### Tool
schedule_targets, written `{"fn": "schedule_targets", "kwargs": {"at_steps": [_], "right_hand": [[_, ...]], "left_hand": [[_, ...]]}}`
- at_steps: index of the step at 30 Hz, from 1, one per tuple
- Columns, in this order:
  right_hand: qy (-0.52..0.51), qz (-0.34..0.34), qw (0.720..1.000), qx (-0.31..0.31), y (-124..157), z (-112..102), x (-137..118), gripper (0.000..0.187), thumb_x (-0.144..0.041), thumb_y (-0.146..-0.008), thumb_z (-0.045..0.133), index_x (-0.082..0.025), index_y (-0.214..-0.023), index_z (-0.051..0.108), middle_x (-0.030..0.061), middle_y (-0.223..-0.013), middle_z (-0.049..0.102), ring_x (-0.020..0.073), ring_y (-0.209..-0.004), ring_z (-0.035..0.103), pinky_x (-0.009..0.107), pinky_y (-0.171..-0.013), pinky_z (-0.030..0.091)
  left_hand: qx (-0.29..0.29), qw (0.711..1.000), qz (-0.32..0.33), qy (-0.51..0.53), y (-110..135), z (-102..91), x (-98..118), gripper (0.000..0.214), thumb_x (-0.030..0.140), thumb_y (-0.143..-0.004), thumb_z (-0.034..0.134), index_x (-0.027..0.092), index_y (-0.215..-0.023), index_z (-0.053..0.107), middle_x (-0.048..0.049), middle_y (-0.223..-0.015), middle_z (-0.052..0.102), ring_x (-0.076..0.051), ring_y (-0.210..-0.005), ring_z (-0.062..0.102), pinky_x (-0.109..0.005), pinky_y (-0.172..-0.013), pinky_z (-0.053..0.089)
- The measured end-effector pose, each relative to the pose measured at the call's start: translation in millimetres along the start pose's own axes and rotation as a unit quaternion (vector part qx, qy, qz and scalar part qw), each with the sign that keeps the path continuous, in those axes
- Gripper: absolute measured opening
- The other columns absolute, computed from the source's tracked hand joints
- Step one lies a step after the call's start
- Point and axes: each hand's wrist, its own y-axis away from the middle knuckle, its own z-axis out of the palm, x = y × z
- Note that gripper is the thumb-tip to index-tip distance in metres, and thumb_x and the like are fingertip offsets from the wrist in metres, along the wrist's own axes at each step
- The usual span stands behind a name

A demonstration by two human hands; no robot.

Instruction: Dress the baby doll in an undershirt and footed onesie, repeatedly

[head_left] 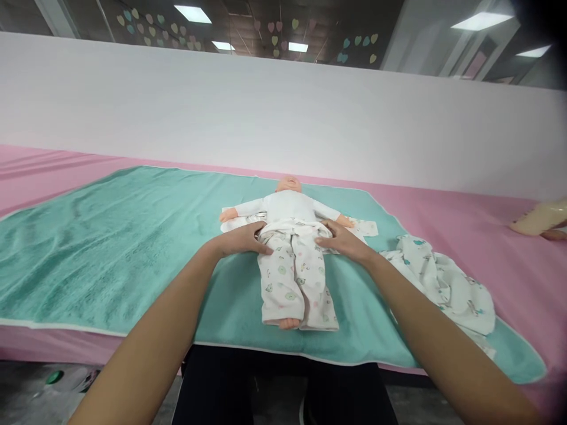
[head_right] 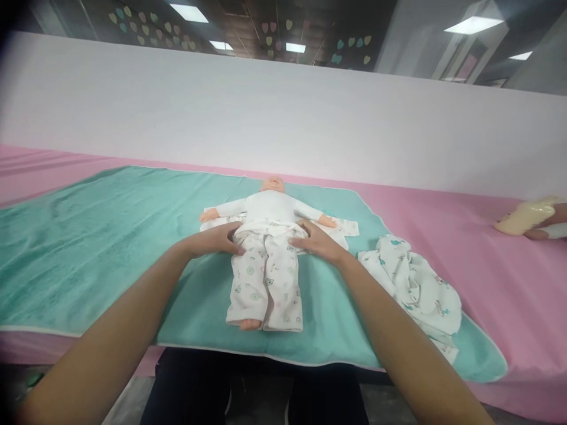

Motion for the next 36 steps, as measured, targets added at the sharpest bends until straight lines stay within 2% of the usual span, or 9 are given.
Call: {"fn": "schedule_targets", "kwargs": {"at_steps": [3, 7, 11, 15, 19, 24, 29, 32, 36], "right_hand": [[0.033, -0.002, 0.996, -0.087, 8.1, -1.4, -5.3, 0.057, -0.039, -0.060, 0.074, -0.021, -0.111, 0.056, 0.0042, -0.108, 0.060, 0.0253, -0.100, 0.054, 0.034, -0.081, 0.044], [0.061, 0.021, 0.990, -0.128, 14.8, 5.7, -11.0, 0.035, -0.038, -0.061, 0.072, -0.021, -0.091, 0.064, 0.0006, -0.090, 0.065, 0.0231, -0.085, 0.058, 0.031, -0.071, 0.044], [0.060, 0.025, 0.997, -0.045, 24.6, 19.1, -13.8, 0.022, -0.038, -0.067, 0.065, -0.019, -0.078, 0.066, -0.0013, -0.077, 0.064, 0.0194, -0.074, 0.057, 0.028, -0.064, 0.042], [-0.054, 0.039, 0.994, 0.089, 33.9, 35.4, -10.3, 0.025, -0.034, -0.069, 0.062, -0.018, -0.088, 0.064, 0.0011, -0.085, 0.065, 0.0207, -0.081, 0.058, 0.030, -0.069, 0.045], [-0.213, 0.092, 0.971, 0.052, 46.1, 40.6, -10.8, 0.039, -0.037, -0.072, 0.063, -0.018, -0.105, 0.058, 0.0064, -0.098, 0.065, 0.0234, -0.092, 0.060, 0.034, -0.077, 0.048], [-0.144, 0.030, 0.987, -0.070, 83.6, 33.6, -27.3, 0.084, -0.040, -0.061, 0.076, -0.024, -0.133, 0.036, 0.0087, -0.126, 0.051, 0.0269, -0.115, 0.049, 0.039, -0.093, 0.044], [0.016, -0.011, 0.995, -0.093, 119.5, 46.9, -35.7, 0.117, -0.039, -0.046, 0.083, -0.033, -0.142, 0.017, 0.0081, -0.144, 0.023, 0.0339, -0.129, 0.031, 0.046, -0.101, 0.036], [0.078, -0.044, 0.995, -0.038, 124.4, 65.6, -29.8, 0.120, -0.042, -0.044, 0.083, -0.032, -0.142, 0.015, 0.0085, -0.145, 0.017, 0.0348, -0.132, 0.023, 0.049, -0.105, 0.030], [0.118, -0.058, 0.988, 0.086, 117.5, 84.4, -22.7, 0.105, -0.045, -0.050, 0.080, -0.025, -0.136, 0.024, 0.0122, -0.131, 0.032, 0.0323, -0.124, 0.031, 0.049, -0.103, 0.032]], "left_hand": [[-0.015, 0.999, -0.002, -0.031, 1.1, 3.4, 0.1, 0.060, 0.047, -0.052, 0.072, 0.024, -0.104, 0.056, -0.0026, -0.103, 0.058, -0.025, -0.092, 0.056, -0.030, -0.072, 0.044], [0.024, 0.997, 0.037, -0.058, -0.6, 11.5, -0.5, 0.040, 0.045, -0.055, 0.070, 0.022, -0.086, 0.060, -0.0015, -0.097, 0.059, -0.023, -0.087, 0.056, -0.029, -0.069, 0.043], [0.067, 0.996, 0.061, -0.015, -0.4, 18.2, -2.6, 0.024, 0.043, -0.064, 0.061, 0.019, -0.067, 0.056, 0.0003, -0.069, 0.058, -0.019, -0.070, 0.052, -0.028, -0.060, 0.039], [0.137, 0.989, 0.057, 0.004, 7.2, 32.3, -1.3, 0.028, 0.044, -0.069, 0.056, 0.018, -0.061, 0.051, 0.0008, -0.063, 0.054, -0.017, -0.067, 0.049, -0.028, -0.058, 0.038], [0.245, 0.970, -0.006, -0.009, 26.7, 53.0, 6.8, 0.022, 0.040, -0.076, 0.048, 0.019, -0.076, 0.053, -0.0007, -0.076, 0.059, -0.020, -0.076, 0.053, -0.031, -0.066, 0.043], [0.107, 0.993, -0.011, 0.039, 63.3, 56.4, 18.4, 0.057, 0.048, -0.069, 0.063, 0.022, -0.117, 0.045, -0.0061, -0.114, 0.056, -0.026, -0.103, 0.053, -0.036, -0.083, 0.046], [-0.013, 0.998, 0.052, -0.016, 91.3, 53.4, 27.4, 0.098, 0.047, -0.052, 0.078, 0.028, -0.134, 0.028, -0.0097, -0.133, 0.039, -0.031, -0.120, 0.042, -0.041, -0.095, 0.042], [0.002, 0.992, 0.091, -0.084, 96.0, 66.3, 26.2, 0.110, 0.048, -0.047, 0.080, 0.029, -0.138, 0.022, -0.0111, -0.137, 0.029, -0.034, -0.125, 0.035, -0.045, -0.099, 0.038], [0.108, 0.975, 0.137, -0.138, 90.8, 89.4, 20.8, 0.100, 0.053, -0.058, 0.072, 0.027, -0.140, 0.022, -0.0135, -0.133, 0.030, -0.032, -0.123, 0.036, -0.046, -0.101, 0.036]]}}
